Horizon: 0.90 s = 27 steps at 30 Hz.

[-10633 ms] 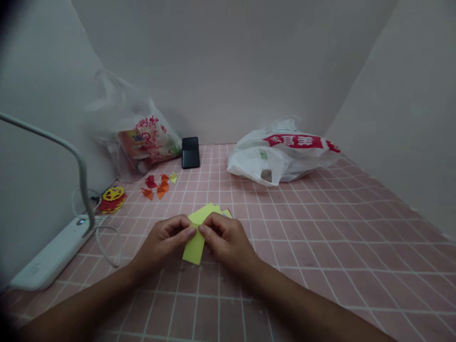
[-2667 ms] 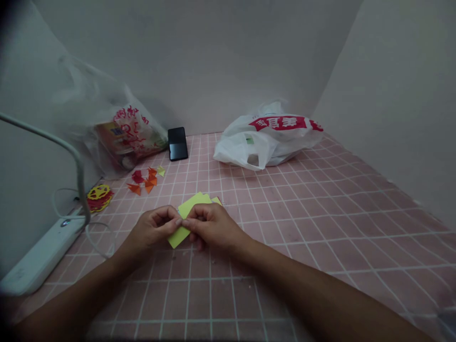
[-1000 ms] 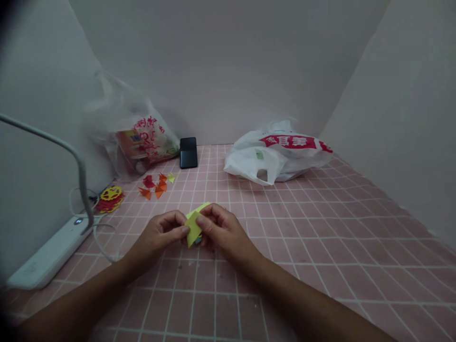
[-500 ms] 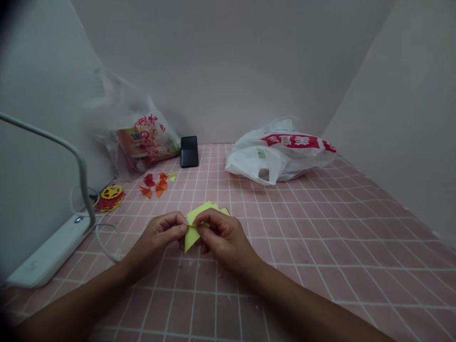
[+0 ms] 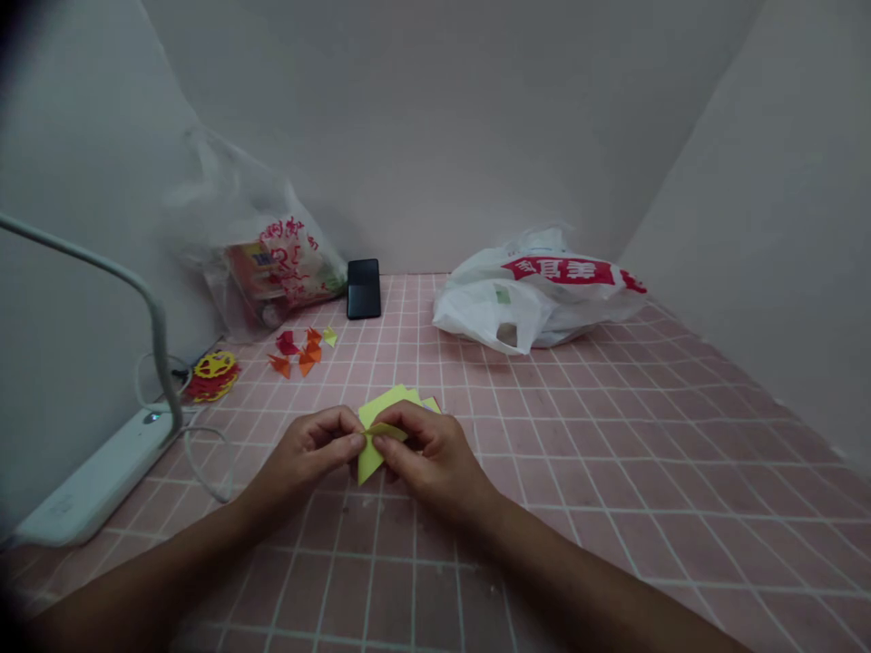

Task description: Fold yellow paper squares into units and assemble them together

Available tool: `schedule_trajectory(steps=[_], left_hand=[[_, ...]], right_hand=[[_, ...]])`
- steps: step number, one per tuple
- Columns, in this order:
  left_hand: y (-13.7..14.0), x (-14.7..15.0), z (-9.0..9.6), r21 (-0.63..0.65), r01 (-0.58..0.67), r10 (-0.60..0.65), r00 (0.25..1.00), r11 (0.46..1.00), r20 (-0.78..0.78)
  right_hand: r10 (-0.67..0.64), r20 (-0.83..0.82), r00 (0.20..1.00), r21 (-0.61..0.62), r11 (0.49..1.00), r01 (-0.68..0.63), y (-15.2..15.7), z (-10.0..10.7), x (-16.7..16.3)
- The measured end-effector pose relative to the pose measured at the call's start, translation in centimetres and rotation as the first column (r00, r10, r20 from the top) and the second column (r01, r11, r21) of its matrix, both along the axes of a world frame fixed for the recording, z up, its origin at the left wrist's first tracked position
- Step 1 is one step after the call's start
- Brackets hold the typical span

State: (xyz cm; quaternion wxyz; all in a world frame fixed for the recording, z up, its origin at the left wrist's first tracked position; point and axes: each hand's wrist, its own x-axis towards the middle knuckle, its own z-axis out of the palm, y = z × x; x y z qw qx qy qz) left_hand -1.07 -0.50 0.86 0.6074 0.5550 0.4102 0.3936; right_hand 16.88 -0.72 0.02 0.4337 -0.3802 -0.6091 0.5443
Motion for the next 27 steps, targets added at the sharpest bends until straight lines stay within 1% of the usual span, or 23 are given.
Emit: schedule_trajectory(steps=[2,6,8,12,14,16,19,22,24,27], left_hand=[[-0.1,0.1,0.2,0.009,0.011,-0.010,0.999,1.000,-0.032],[-0.4,0.2,0.1,-0.019,0.017,-0.017,1.000,1.000,-0.015],[-0.5,0.2,-0.1,-0.060,0.011,-0.009,1.000,0.998,0.027],[-0.5,0.3,-0.7,-0.176,0.011,0.019,0.986,0.984,0.165],[-0.5,0.4,-0.8,-0.219,0.017,0.032,0.975,0.975,0.218],[-0.5,0.5,-0.7,-0.240,0.015,0.045,0.969,0.971,0.242],[-0.5,0.5,-0.6,-0.215,0.008,0.046,0.969,0.977,0.242],[-0.6,0.3,-0.5,-0.132,0.012,0.016,0.979,0.991,0.203],[-0.7,0.1,-0.6,-0.084,0.015,0.000,0.985,0.996,0.174],[-0.7,0.1,-0.5,-0.047,0.023,-0.016,0.990,0.999,0.140]], right_hand=[[0.009,0.013,1.000,-0.011,1.000,-0.009,-0.1,0.1,-0.1],[-0.001,-0.056,0.998,-0.110,0.994,-0.005,-0.4,0.4,-0.3],[-0.004,-0.051,0.999,-0.072,0.997,0.001,-0.5,0.4,-0.3],[-0.025,0.022,0.999,0.100,0.995,0.023,-0.6,-0.1,-0.1],[-0.021,-0.003,1.000,0.122,0.992,0.022,-0.6,-0.4,0.0],[-0.003,-0.064,0.998,0.105,0.994,0.010,-0.6,-0.6,0.1],[0.017,-0.183,0.983,0.053,0.999,-0.007,-0.5,-1.0,0.1],[0.023,-0.274,0.961,-0.007,1.000,-0.026,-0.4,-1.3,0.0],[0.023,-0.301,0.953,-0.028,0.999,-0.033,-0.3,-1.3,0.0],[0.023,-0.299,0.954,-0.048,0.998,-0.039,-0.4,-1.1,-0.1]])
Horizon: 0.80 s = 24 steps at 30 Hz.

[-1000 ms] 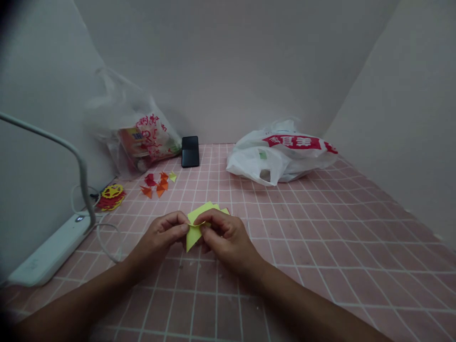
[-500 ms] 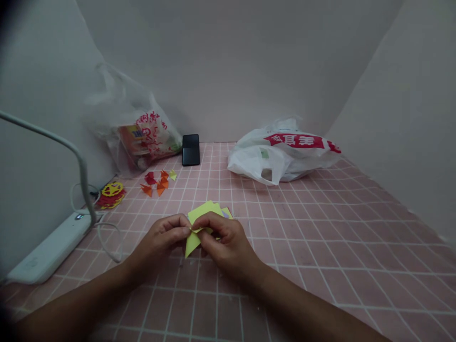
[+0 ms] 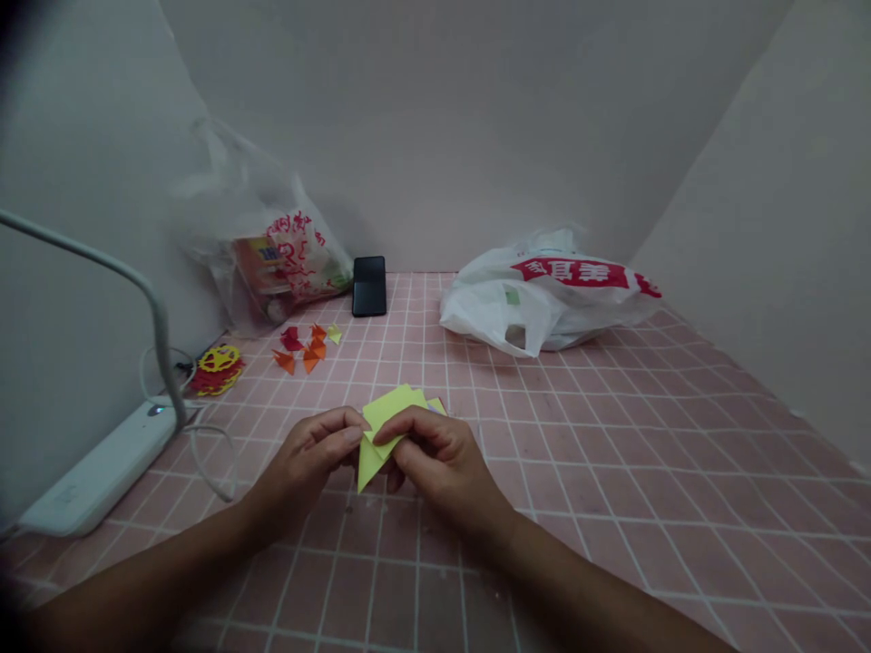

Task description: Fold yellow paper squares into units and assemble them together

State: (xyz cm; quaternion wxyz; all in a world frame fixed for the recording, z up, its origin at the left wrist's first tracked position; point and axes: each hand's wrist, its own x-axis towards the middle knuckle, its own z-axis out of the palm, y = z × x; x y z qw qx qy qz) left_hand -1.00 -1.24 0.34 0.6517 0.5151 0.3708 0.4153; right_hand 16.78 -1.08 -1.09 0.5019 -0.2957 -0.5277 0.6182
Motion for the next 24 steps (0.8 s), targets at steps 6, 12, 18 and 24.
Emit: schedule_trajectory(steps=[6,12,18,24], left_hand=[[0.2,0.0,0.1,0.051,-0.026,0.029,0.997,0.998,-0.066],[0.4,-0.2,0.0,0.090,-0.044,0.053,0.993,0.995,-0.109],[0.6,-0.1,0.2,0.088,-0.080,0.094,0.980,0.993,-0.176],[0.7,0.1,0.3,0.074,-0.126,0.138,0.973,0.989,-0.185]], right_hand=[[0.024,-0.008,1.000,-0.042,0.999,-0.024,0.0,0.5,-0.2],[0.090,-0.053,0.995,-0.076,0.993,-0.093,0.1,0.6,-0.1],[0.085,0.041,0.996,-0.105,0.991,-0.080,0.2,1.1,0.1],[0.026,0.093,0.995,-0.128,0.992,-0.014,0.4,1.1,0.1]])
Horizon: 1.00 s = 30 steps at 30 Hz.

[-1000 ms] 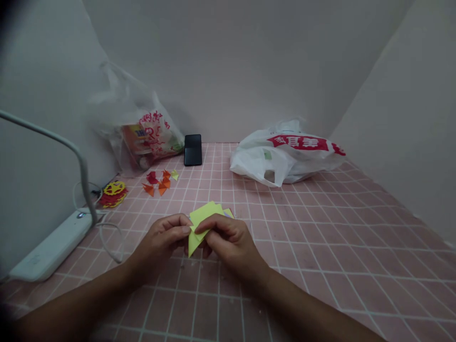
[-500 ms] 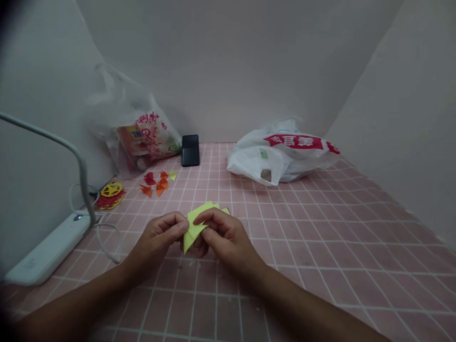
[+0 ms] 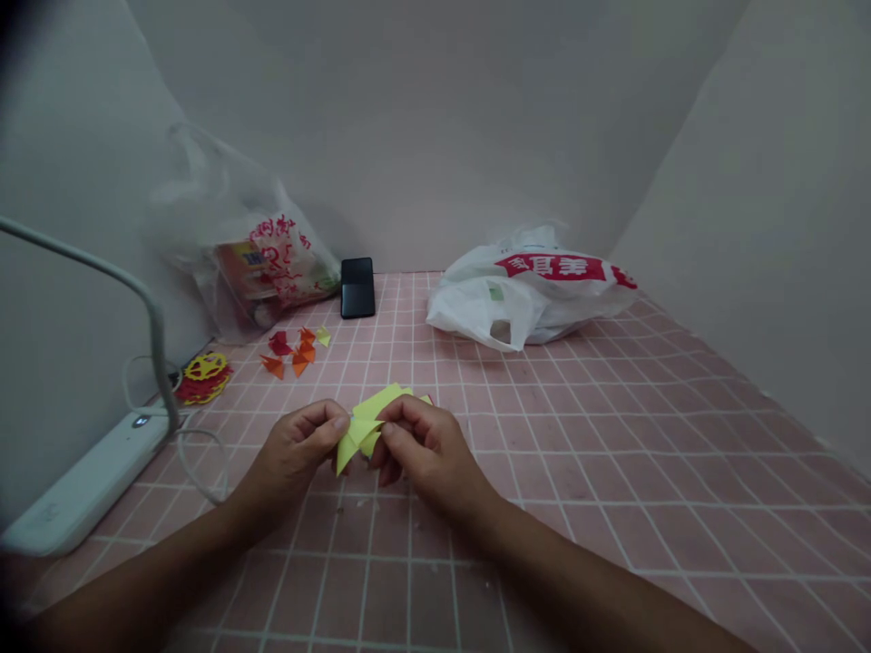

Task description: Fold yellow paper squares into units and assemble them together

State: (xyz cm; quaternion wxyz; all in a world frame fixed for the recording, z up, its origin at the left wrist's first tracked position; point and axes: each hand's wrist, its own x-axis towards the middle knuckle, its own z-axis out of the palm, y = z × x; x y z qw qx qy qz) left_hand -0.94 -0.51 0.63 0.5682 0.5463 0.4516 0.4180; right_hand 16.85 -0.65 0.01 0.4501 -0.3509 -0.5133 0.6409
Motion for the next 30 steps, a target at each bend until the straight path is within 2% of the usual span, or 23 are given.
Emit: schedule_trajectory(steps=[5,10,17,23,30], left_hand=[[-0.04,-0.02,0.18,0.031,-0.009,0.010,0.998,0.999,-0.058],[-0.08,-0.04,0.28,0.062,0.028,-0.020,0.992,0.998,-0.121],[0.03,-0.07,0.34,0.038,0.067,-0.061,0.990,0.997,-0.127],[0.30,-0.12,0.13,-0.024,0.109,-0.110,0.991,0.994,-0.074],[0.37,-0.19,-0.40,-0.096,0.131,-0.133,0.991,0.987,-0.014]], right_hand=[[0.016,0.007,1.000,-0.038,0.999,-0.016,0.28,-0.22,0.00],[0.074,0.036,0.997,-0.145,0.987,-0.068,0.28,0.16,0.03],[0.026,0.097,0.995,-0.104,0.994,-0.016,0.09,0.62,0.09],[0.007,0.179,0.984,-0.040,0.999,0.000,0.17,0.55,0.02],[0.042,0.133,0.990,-0.090,0.996,-0.030,0.16,0.43,0.04]])
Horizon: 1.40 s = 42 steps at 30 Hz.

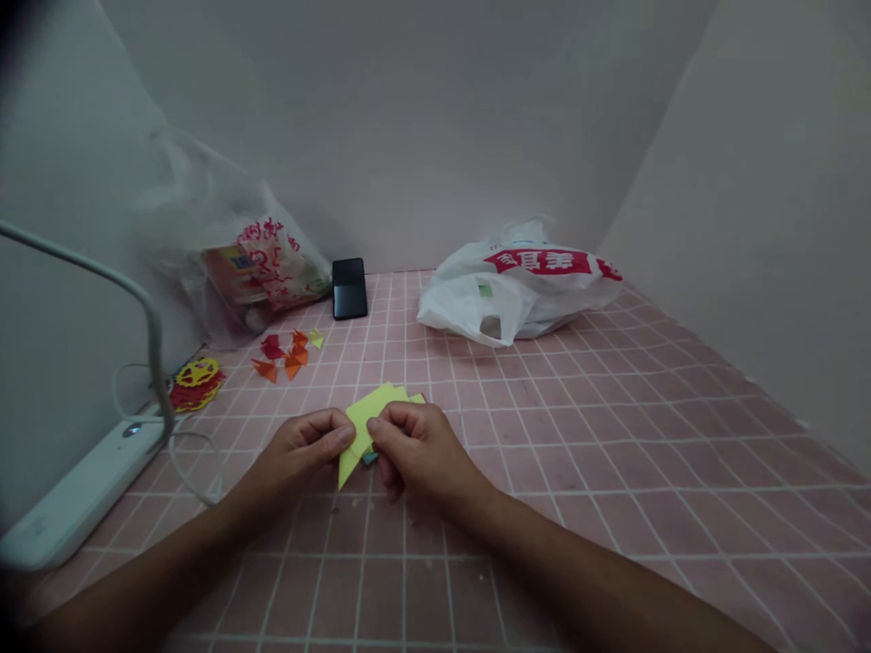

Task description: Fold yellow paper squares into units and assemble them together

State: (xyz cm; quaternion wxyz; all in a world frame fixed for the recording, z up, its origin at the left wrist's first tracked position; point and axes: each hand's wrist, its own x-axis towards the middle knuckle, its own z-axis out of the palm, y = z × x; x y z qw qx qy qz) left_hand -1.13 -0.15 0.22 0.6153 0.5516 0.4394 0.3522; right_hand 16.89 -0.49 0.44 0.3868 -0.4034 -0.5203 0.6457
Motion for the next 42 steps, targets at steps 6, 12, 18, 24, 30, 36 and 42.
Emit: schedule_trajectory(steps=[6,12,18,24,30,36,42], left_hand=[[0.2,0.0,-0.4,-0.108,0.013,-0.004,0.997,0.994,0.083],[0.2,0.3,-0.6,-0.201,-0.059,0.090,0.985,0.978,0.150],[0.1,0.6,-0.9,-0.182,-0.144,0.185,0.955,0.973,0.230],[-0.2,0.7,-1.4,-0.145,-0.142,0.168,0.968,0.979,0.189],[-0.4,0.8,-0.7,-0.026,-0.133,0.134,0.989,0.991,0.057],[-0.6,0.8,0.3,0.162,-0.149,0.153,0.988,0.975,-0.014],[-0.7,0.6,0.4,0.233,-0.135,0.136,0.991,0.963,0.011]], right_hand=[[-0.004,-0.081,0.997,-0.045,0.999,0.001,0.2,-0.2,0.0],[-0.025,-0.147,0.989,-0.029,0.999,0.021,0.5,-0.6,0.0],[0.033,-0.097,0.995,0.009,0.999,-0.032,0.2,-0.9,-0.4],[-0.030,0.098,0.995,0.206,0.978,0.009,0.1,-0.7,-0.5],[-0.187,0.319,0.929,0.430,0.902,0.033,0.0,-0.4,-0.2],[-0.274,0.437,0.857,0.666,0.739,-0.103,-0.5,-1.0,-0.3],[-0.302,0.392,0.869,0.727,0.680,-0.092,-0.6,-1.0,-0.2]])
